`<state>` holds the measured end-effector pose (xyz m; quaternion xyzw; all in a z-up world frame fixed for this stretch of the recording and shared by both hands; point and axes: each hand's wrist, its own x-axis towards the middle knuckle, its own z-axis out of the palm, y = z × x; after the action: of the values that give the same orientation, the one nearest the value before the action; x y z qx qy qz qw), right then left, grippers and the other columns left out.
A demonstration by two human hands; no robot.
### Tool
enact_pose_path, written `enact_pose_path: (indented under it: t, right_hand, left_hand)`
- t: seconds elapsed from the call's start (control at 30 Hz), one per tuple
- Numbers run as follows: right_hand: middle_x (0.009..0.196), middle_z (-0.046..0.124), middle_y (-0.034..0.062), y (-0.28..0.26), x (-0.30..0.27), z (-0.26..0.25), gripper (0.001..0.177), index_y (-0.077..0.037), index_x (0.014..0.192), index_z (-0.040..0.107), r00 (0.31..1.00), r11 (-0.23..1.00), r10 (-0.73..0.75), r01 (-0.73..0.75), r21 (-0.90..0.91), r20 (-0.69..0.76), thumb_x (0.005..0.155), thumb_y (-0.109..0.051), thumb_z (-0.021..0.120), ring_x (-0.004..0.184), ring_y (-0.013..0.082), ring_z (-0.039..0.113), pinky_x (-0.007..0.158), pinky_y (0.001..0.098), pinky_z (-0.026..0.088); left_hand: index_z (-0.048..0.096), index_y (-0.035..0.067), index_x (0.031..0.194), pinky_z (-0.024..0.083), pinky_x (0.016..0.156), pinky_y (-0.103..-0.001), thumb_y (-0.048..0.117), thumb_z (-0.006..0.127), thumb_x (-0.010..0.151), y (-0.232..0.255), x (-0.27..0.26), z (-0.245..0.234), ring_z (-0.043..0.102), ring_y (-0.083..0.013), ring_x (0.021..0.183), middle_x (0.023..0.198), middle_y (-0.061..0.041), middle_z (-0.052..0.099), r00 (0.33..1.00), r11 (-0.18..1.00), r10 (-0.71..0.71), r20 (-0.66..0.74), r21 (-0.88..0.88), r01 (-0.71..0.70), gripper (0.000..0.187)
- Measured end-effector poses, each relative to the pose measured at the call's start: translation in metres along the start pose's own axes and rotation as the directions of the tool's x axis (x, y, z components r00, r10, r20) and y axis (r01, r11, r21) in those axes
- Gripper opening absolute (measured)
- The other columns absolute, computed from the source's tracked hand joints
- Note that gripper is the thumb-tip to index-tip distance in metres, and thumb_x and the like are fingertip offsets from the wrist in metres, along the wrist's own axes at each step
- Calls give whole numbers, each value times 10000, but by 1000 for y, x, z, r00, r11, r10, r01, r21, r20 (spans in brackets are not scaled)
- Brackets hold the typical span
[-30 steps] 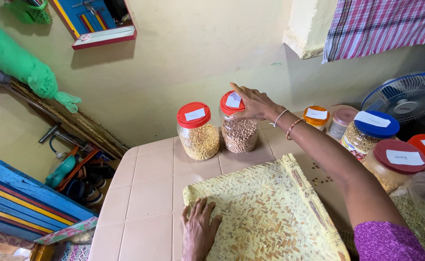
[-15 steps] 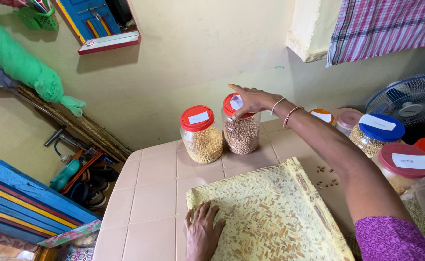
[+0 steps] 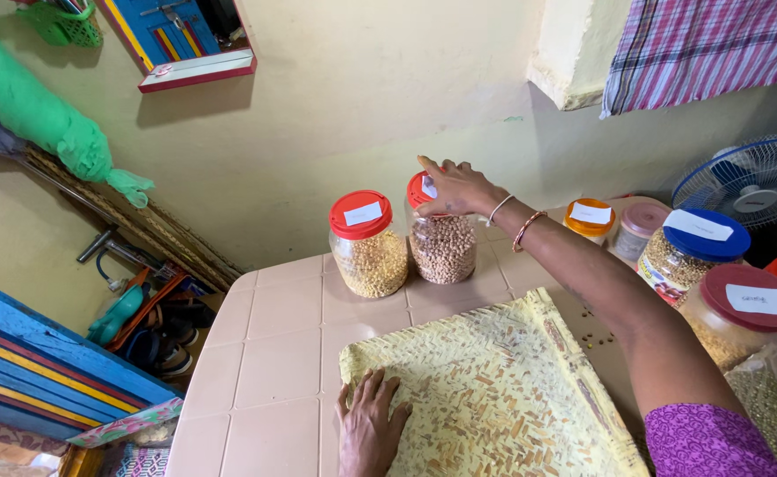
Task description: The person scoops chickpeas from a woven tray into a clear plastic jar, then secures the lid and places the jar on the table. The person then opens a second jar containing yellow split peas and pours them onto the tray.
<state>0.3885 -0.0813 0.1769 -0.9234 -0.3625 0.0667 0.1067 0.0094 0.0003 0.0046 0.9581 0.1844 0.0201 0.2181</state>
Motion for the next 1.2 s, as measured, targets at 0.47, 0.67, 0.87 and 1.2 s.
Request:
enact_pose_path:
  t: [0.47,0.67,0.87,1.2]
  right_hand:
    - [1655,186,217,21,-5,40,980,-75,1587,246,948,960,-240,202,-192,-207,907,-689,594,1550,362,158,1209,627,111]
    - [1595,394,142,3,-23,70,522,-314,1512,486,855,955,-267,174,-238,-445,1013,-441,575,1482,328,337,1180,641,211]
    - [1597,439,5,24,-7,51,483,-352,1488,500,847,920,-384,316,-232,-367,1010,-388,557,1473,268,361,1210,609,197]
    - [1556,489,-92,51,-24,45,487,-300,1466,491,815,869,-494,476,-134,-302,996,-417,536,1488,121,362,1247,532,160]
  left_hand:
    - [580,206,1398,76,1232,-543,388,672,896,-9,4,11,334,-224,1470,1571,-66,458,999,1000,28,-34,15,-27,542]
    - [588,204,1385,86,1223,-544,384,668,899,-11,3,13,339,-225,1465,1563,-70,464,998,999,35,-46,4,-35,525]
    - [589,204,1389,90,1231,-537,397,655,916,-9,3,9,338,-227,1472,1533,-70,469,998,999,30,-47,19,-29,515]
    - [572,206,1415,80,1244,-528,407,647,917,-7,3,10,330,-214,1481,1529,-51,461,1000,999,5,-8,40,-4,542]
